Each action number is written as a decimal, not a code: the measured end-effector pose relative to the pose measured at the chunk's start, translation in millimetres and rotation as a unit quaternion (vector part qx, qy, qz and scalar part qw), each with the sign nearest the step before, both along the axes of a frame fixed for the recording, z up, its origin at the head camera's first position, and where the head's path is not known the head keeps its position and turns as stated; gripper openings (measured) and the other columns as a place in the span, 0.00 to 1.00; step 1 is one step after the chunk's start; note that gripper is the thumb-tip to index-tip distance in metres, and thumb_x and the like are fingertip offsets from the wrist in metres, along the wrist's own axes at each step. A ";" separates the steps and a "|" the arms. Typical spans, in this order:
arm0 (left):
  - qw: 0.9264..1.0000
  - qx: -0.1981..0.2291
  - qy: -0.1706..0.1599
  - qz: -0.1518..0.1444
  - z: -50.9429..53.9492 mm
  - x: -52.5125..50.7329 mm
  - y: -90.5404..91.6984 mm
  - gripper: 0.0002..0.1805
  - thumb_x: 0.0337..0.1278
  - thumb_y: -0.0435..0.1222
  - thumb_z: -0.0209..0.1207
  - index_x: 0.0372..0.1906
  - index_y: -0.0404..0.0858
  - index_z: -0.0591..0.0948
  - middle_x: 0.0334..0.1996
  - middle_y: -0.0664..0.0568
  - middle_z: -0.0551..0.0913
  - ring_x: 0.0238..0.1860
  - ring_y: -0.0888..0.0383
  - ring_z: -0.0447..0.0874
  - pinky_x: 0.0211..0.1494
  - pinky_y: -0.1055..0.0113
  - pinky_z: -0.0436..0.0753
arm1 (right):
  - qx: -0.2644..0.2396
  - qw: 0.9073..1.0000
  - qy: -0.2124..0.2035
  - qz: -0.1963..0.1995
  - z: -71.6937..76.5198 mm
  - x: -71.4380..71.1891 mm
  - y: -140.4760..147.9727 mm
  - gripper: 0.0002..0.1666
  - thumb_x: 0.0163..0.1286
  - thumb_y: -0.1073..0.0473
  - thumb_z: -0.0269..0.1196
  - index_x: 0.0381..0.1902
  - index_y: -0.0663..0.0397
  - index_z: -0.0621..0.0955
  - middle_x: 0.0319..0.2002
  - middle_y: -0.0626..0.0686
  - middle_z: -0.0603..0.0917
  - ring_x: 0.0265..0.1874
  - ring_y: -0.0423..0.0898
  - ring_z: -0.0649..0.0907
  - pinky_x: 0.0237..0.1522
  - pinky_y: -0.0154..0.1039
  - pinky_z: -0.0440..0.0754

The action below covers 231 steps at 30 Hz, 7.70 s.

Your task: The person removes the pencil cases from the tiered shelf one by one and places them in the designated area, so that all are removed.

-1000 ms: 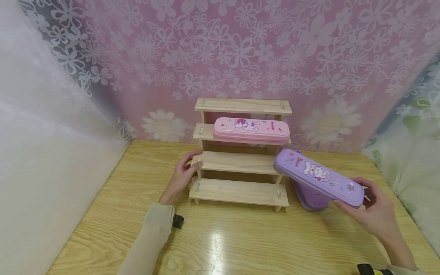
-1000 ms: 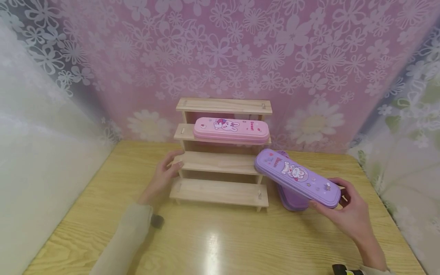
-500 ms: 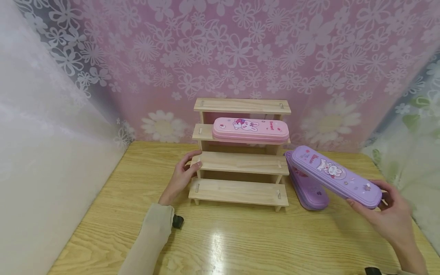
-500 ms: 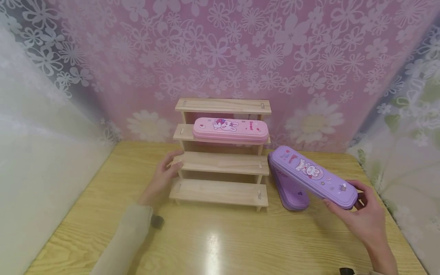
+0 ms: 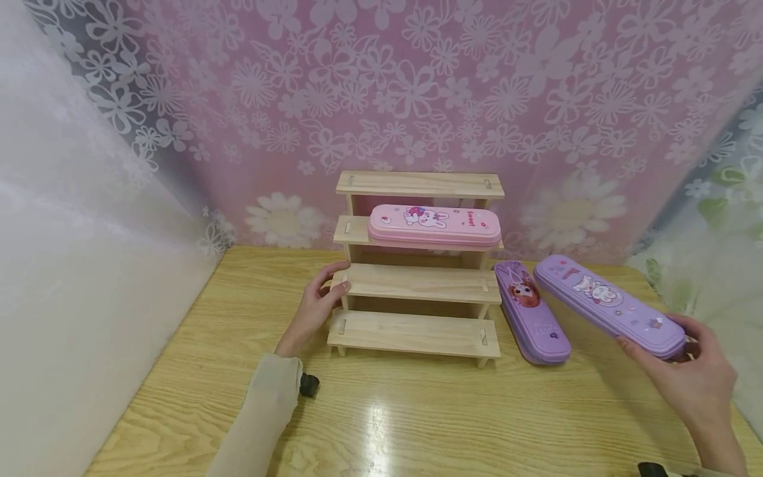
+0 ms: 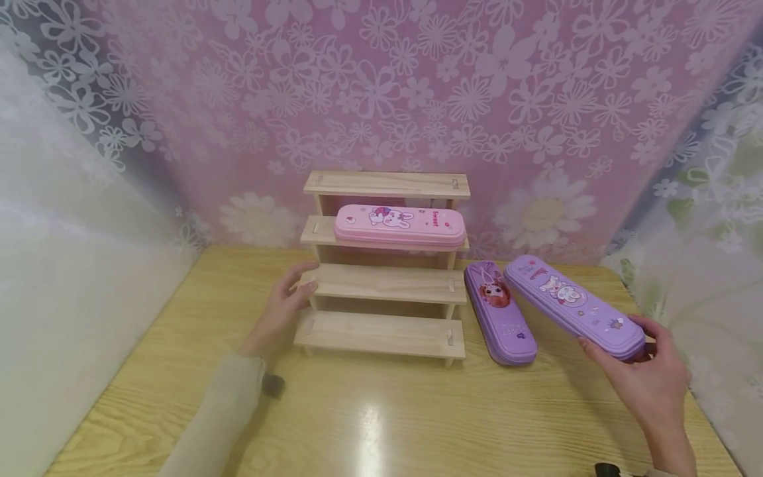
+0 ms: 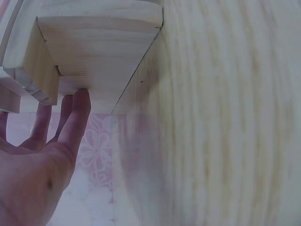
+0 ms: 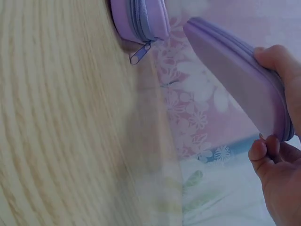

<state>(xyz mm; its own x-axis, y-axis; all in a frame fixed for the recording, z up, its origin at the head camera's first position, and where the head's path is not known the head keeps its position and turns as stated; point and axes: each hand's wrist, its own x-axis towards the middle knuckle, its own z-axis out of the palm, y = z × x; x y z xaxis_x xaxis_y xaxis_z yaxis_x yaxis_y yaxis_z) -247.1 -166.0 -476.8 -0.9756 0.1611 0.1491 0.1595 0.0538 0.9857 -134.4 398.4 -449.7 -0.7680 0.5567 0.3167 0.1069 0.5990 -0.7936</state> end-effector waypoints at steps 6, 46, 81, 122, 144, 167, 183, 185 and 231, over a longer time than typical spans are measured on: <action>1.000 0.004 0.002 0.000 -0.2 -0.3 0.2 0.22 0.75 0.41 0.57 0.70 0.51 0.74 0.64 0.42 0.72 0.54 0.45 0.80 0.60 0.40 0.82 | -0.007 1.000 -0.019 -0.021 -4.5 -3.5 6.4 0.48 0.45 0.58 0.84 0.66 0.42 0.78 0.37 0.24 0.73 0.23 0.23 0.74 0.20 0.19 0.70; 1.000 0.003 0.000 0.002 1.4 1.3 1.4 0.22 0.76 0.39 0.57 0.70 0.50 0.74 0.65 0.43 0.72 0.54 0.50 0.81 0.61 0.44 0.83 | 0.079 0.970 -0.192 0.129 -31.9 -20.7 22.1 0.53 0.63 0.38 0.72 0.71 0.66 0.66 0.60 0.79 0.74 0.28 0.14 0.65 0.25 0.23 0.70; 1.000 -0.001 0.005 0.008 -0.4 -0.2 0.7 0.22 0.75 0.40 0.58 0.70 0.48 0.75 0.68 0.43 0.70 0.54 0.49 0.80 0.60 0.43 0.83 | 0.079 0.988 0.037 0.124 -12.3 -32.1 -18.8 0.27 0.63 0.57 0.73 0.59 0.59 0.83 0.60 0.35 0.81 0.51 0.14 0.69 0.43 0.08 0.69; 1.000 0.009 0.008 0.019 0.8 -1.0 4.1 0.22 0.74 0.37 0.58 0.69 0.47 0.75 0.64 0.44 0.72 0.45 0.56 0.82 0.50 0.52 0.86 | 0.102 0.909 0.244 0.323 49.0 -116.0 -135.6 0.39 0.46 0.78 0.74 0.61 0.67 0.80 0.59 0.66 0.82 0.57 0.25 0.78 0.55 0.17 0.75; 0.999 0.019 0.010 0.025 -3.0 -3.6 3.3 0.21 0.73 0.37 0.58 0.67 0.46 0.76 0.64 0.43 0.73 0.46 0.53 0.82 0.51 0.50 0.86 | 0.128 0.906 0.194 0.354 67.5 -147.8 -177.2 0.39 0.55 0.66 0.77 0.65 0.56 0.78 0.65 0.60 0.79 0.65 0.58 0.77 0.59 0.26 0.73; 0.999 0.018 0.023 0.033 -6.4 -5.6 4.4 0.22 0.72 0.35 0.59 0.67 0.43 0.76 0.65 0.44 0.73 0.44 0.57 0.83 0.48 0.55 0.87 | 0.106 0.915 0.156 0.357 73.5 -136.1 -180.0 0.37 0.43 0.67 0.84 0.50 0.62 0.78 0.48 0.57 0.76 0.47 0.36 0.76 0.47 0.24 0.74; 0.999 0.019 0.013 0.026 -5.0 -3.5 3.3 0.20 0.74 0.39 0.59 0.67 0.49 0.77 0.68 0.46 0.71 0.51 0.52 0.81 0.57 0.41 0.84 | 0.169 0.902 0.145 0.369 65.8 -125.5 -179.1 0.51 0.38 0.61 0.87 0.63 0.60 0.79 0.53 0.62 0.78 0.50 0.51 0.76 0.49 0.33 0.68; 0.999 0.019 0.013 0.026 -4.3 -3.0 3.8 0.20 0.74 0.39 0.59 0.66 0.50 0.77 0.69 0.46 0.71 0.51 0.52 0.81 0.57 0.41 0.84 | 0.173 0.900 0.155 0.368 63.4 -125.4 -178.9 0.51 0.37 0.60 0.87 0.62 0.60 0.80 0.52 0.62 0.78 0.47 0.47 0.76 0.46 0.31 0.68; 0.999 0.034 0.016 0.029 -5.4 -3.2 5.7 0.22 0.73 0.36 0.58 0.69 0.42 0.76 0.64 0.42 0.72 0.49 0.52 0.81 0.54 0.46 0.86 | 0.145 0.924 0.292 0.198 2.8 -63.5 -86.0 0.50 0.40 0.45 0.76 0.53 0.79 0.77 0.42 0.64 0.80 0.31 0.21 0.70 0.35 0.11 0.66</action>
<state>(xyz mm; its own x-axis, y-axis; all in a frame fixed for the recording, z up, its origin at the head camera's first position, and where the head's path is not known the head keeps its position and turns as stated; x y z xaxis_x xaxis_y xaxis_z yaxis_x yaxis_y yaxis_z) -250.3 -160.3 -482.2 -0.9777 0.0920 0.1885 0.1890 -0.0038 0.9820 -197.8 312.4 -446.8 -0.5448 0.0955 0.8331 -0.5622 0.6956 -0.4473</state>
